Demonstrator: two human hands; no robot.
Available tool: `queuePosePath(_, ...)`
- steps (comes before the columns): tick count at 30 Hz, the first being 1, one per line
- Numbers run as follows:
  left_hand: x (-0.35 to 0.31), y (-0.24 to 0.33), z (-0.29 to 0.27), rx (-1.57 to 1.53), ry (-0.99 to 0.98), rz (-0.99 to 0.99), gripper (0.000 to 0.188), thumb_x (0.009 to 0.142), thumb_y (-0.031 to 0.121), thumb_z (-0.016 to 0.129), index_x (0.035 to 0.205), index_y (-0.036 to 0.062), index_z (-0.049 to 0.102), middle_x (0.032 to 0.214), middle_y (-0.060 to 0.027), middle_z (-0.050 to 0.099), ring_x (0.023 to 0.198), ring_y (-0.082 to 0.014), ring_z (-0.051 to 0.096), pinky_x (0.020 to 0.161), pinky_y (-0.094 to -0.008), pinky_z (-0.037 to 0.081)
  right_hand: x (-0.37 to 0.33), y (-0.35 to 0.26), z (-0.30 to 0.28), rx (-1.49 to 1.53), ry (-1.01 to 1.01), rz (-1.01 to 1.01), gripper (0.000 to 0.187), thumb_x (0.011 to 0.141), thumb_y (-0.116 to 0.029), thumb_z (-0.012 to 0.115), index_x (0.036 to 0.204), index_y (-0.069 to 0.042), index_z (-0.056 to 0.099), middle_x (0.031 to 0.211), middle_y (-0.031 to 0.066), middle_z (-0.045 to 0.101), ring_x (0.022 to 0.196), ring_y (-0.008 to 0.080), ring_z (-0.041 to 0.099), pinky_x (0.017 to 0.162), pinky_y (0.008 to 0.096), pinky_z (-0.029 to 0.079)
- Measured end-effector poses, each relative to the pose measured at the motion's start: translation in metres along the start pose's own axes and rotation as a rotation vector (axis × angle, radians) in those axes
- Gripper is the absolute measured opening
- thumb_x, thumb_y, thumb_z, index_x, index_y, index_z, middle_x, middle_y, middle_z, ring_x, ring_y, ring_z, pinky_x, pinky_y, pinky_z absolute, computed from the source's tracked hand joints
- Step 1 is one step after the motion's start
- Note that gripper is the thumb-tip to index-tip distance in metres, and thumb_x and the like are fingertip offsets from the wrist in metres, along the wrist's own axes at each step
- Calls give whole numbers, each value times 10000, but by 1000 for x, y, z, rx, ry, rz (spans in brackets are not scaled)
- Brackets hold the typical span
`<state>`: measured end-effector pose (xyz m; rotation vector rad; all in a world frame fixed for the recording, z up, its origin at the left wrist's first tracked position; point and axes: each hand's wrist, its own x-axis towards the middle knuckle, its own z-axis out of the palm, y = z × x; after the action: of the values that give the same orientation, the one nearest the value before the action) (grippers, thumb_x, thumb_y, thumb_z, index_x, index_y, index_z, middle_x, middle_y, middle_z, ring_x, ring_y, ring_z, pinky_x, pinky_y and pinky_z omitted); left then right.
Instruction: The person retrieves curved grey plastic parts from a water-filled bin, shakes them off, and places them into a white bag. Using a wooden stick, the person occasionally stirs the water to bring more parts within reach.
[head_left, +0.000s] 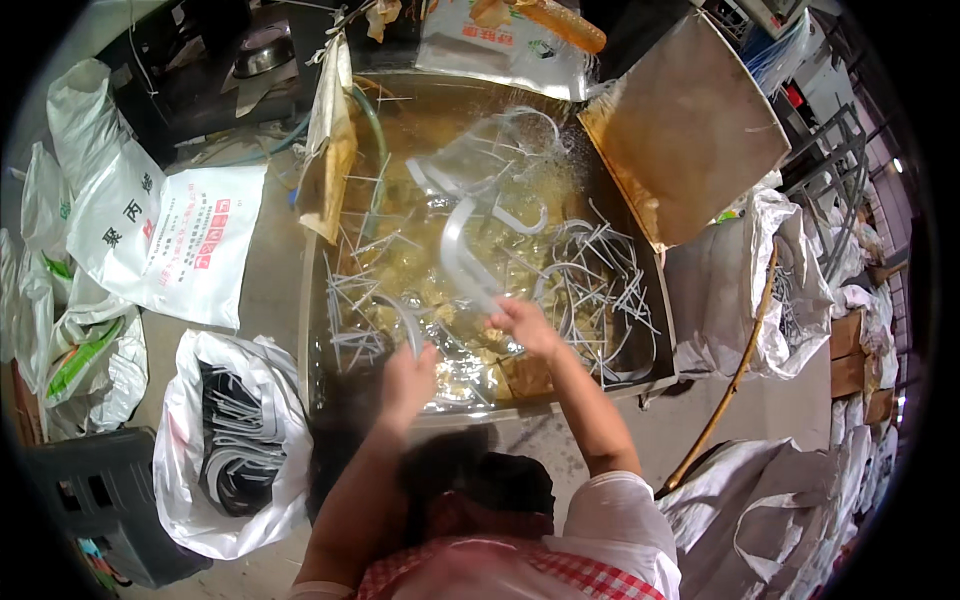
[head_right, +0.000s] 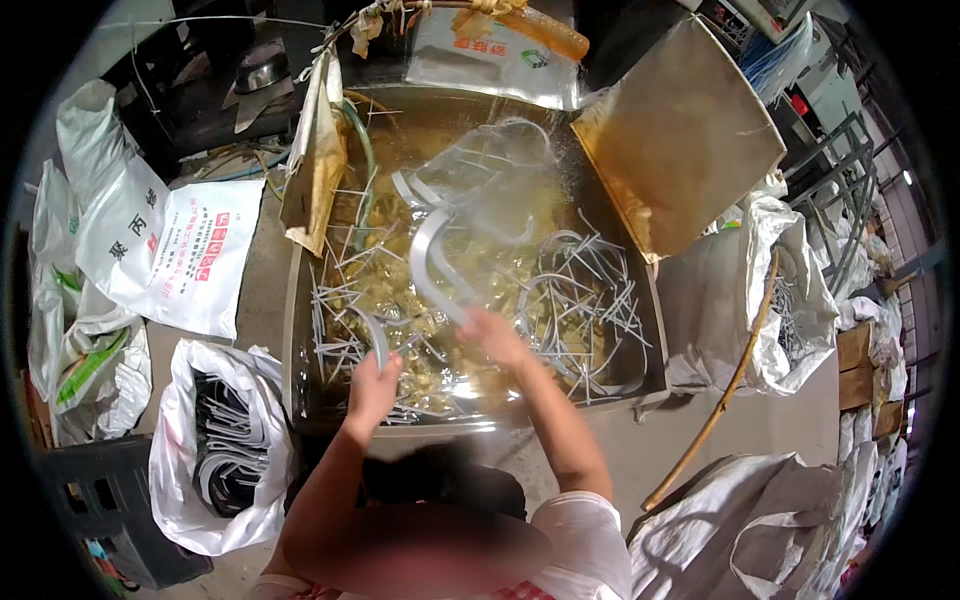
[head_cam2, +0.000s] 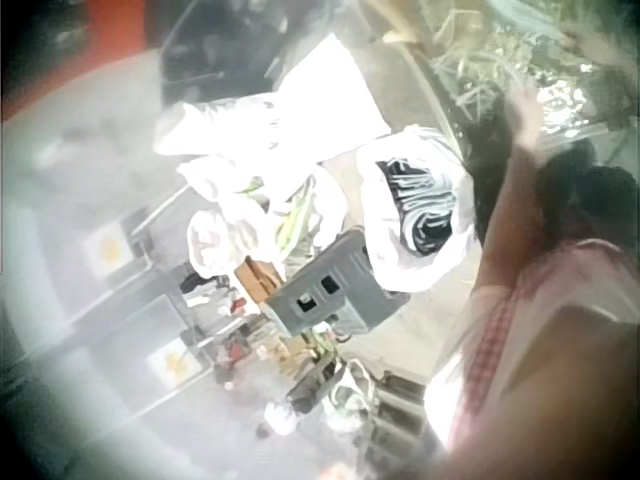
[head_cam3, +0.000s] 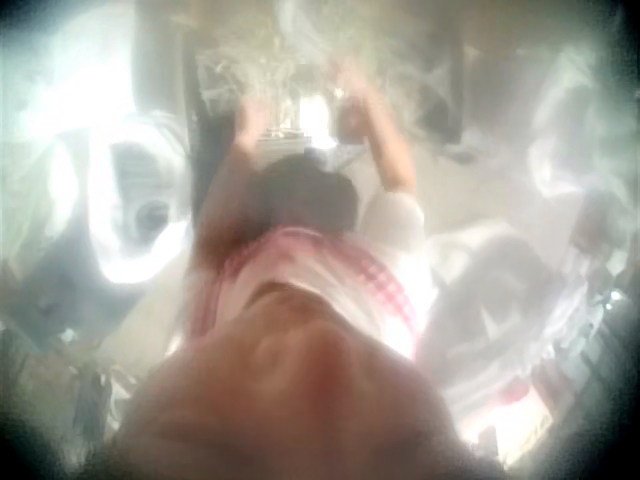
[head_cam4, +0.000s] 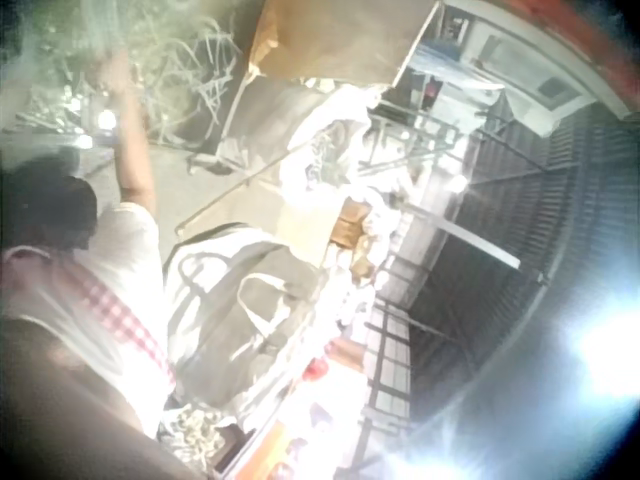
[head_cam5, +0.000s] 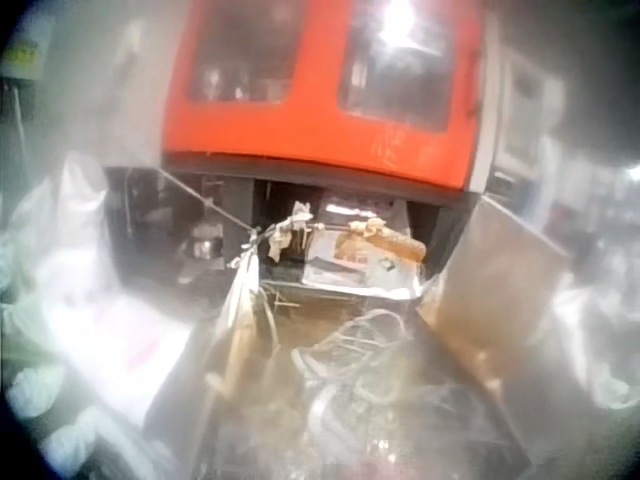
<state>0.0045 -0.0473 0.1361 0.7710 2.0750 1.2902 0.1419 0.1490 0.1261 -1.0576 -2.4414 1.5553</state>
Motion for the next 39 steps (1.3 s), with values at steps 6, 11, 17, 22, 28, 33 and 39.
queuePosePath(6,6,28,-20,-1004,-9,-243,414,915,389,426,1109,26,468,906,-131,577,701,-203,573,626,-298,457,-54,4,0,-454,-51,-375,237,819,-88,498,1025,-71,614,949,146,609,892,282,571,798,365,443)
queuePosePath(11,6,29,-30,-1025,-187,-399,393,905,347,445,1112,13,447,951,-138,554,710,-233,574,658,-356,482,-47,-4,-25,-754,-147,-527,326,725,-28,634,1037,-122,623,998,94,618,918,251,564,805,321,463)
queuePosePath(17,7,39,-26,-1113,-111,-279,284,797,73,545,1054,20,438,861,-94,556,781,-261,603,748,-377,503,39,25,-61,-35,-54,46,659,769,-241,646,1318,-38,343,1299,164,430,1172,292,437,1013,402,336)
queuePosePath(22,11,18,-22,-797,-168,-104,316,762,-10,552,1059,15,445,885,-99,585,798,-235,614,772,-368,497,102,70,-11,-818,545,85,850,723,-443,655,1356,-41,256,1271,190,449,1184,330,425,968,426,368)
queuePosePath(28,19,10,0,-555,-62,10,258,790,16,590,1015,-27,471,875,-79,583,833,-135,576,708,-270,464,92,96,-15,-569,92,486,547,719,-295,628,1157,-15,460,1029,201,592,861,316,606,729,353,469)
queuePosePath(33,22,13,7,-13,27,93,641,739,81,664,1269,-6,314,1241,-232,396,1160,-316,384,938,-375,346,3,62,-37,9,260,183,350,757,-89,606,1087,-27,507,916,93,593,806,180,581,637,297,469)
queuePosePath(39,4,50,12,245,-19,339,955,674,62,686,1402,55,67,1446,-222,-7,1338,-387,-13,1087,-431,94,-73,-20,-55,307,111,24,388,773,0,596,1149,-45,512,954,59,602,836,137,561,718,272,459)
